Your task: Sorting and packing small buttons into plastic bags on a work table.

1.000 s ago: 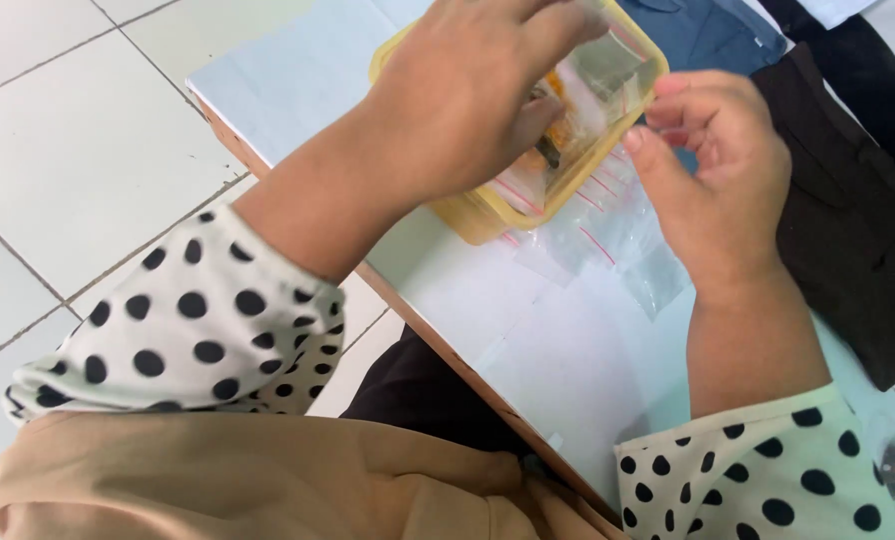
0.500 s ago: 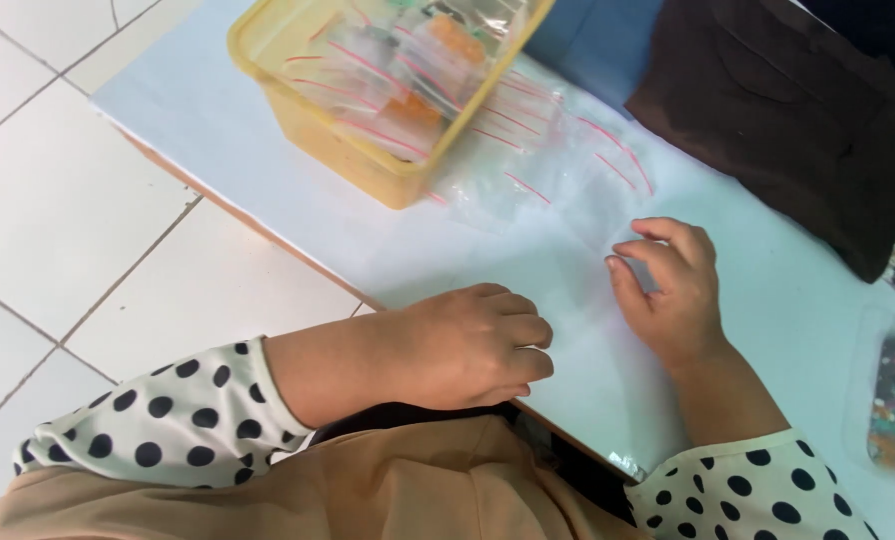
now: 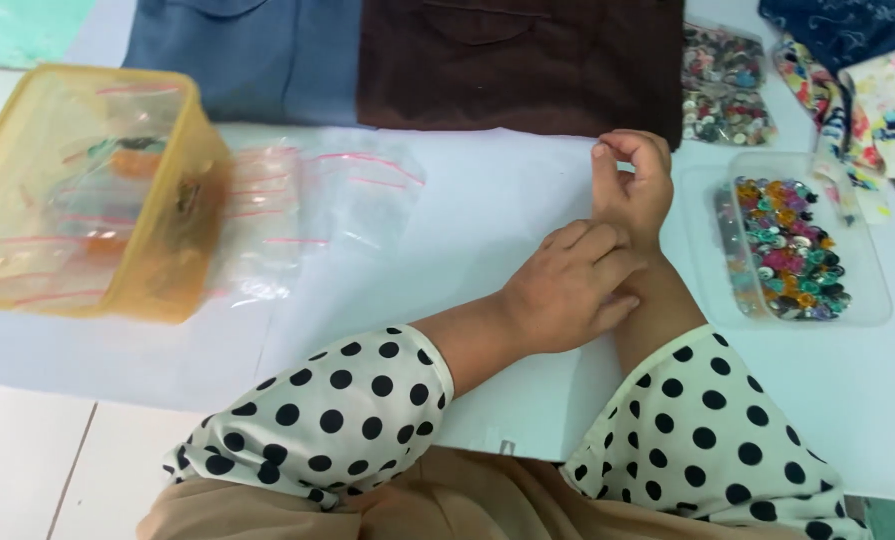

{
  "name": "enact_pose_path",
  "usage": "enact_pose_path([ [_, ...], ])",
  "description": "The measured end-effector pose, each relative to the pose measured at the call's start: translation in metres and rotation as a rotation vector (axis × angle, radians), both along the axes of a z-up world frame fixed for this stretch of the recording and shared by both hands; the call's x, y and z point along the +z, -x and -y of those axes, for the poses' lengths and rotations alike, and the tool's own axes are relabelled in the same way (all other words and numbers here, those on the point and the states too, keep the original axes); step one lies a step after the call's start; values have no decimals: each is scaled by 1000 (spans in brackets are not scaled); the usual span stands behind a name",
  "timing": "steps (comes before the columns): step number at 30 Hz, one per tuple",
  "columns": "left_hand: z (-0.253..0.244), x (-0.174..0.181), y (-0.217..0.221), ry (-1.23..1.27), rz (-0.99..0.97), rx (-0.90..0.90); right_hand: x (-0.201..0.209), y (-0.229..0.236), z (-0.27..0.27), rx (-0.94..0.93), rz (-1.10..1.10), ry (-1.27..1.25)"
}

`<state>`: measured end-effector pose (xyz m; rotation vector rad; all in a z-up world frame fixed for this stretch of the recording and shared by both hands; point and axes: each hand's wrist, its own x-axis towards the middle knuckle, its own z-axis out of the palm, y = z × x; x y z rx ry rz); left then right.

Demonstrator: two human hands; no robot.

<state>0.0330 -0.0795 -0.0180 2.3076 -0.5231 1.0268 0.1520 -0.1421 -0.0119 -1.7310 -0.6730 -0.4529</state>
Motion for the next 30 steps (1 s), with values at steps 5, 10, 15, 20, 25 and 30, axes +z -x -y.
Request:
enact_pose_path([
  [5, 32, 3, -16, 167, -142, -124, -15, -37, 1, -99, -133, -72],
  [10, 38, 20, 0, 263, -197, -500, -21, -40, -4, -86, -1, 29],
  [15, 1, 22, -15, -56, -66, 6, -38, -32, -2, -27, 75, 439],
  [20, 20, 11, -1, 11, -153, -32, -46, -33, 5, -49, 152, 505],
  [25, 53, 22, 30, 204, -242, -452, -38, -29, 4, -115, 91, 640],
  [30, 3, 6, -10, -76, -5, 27, -53, -29, 3, -147, 85, 701],
])
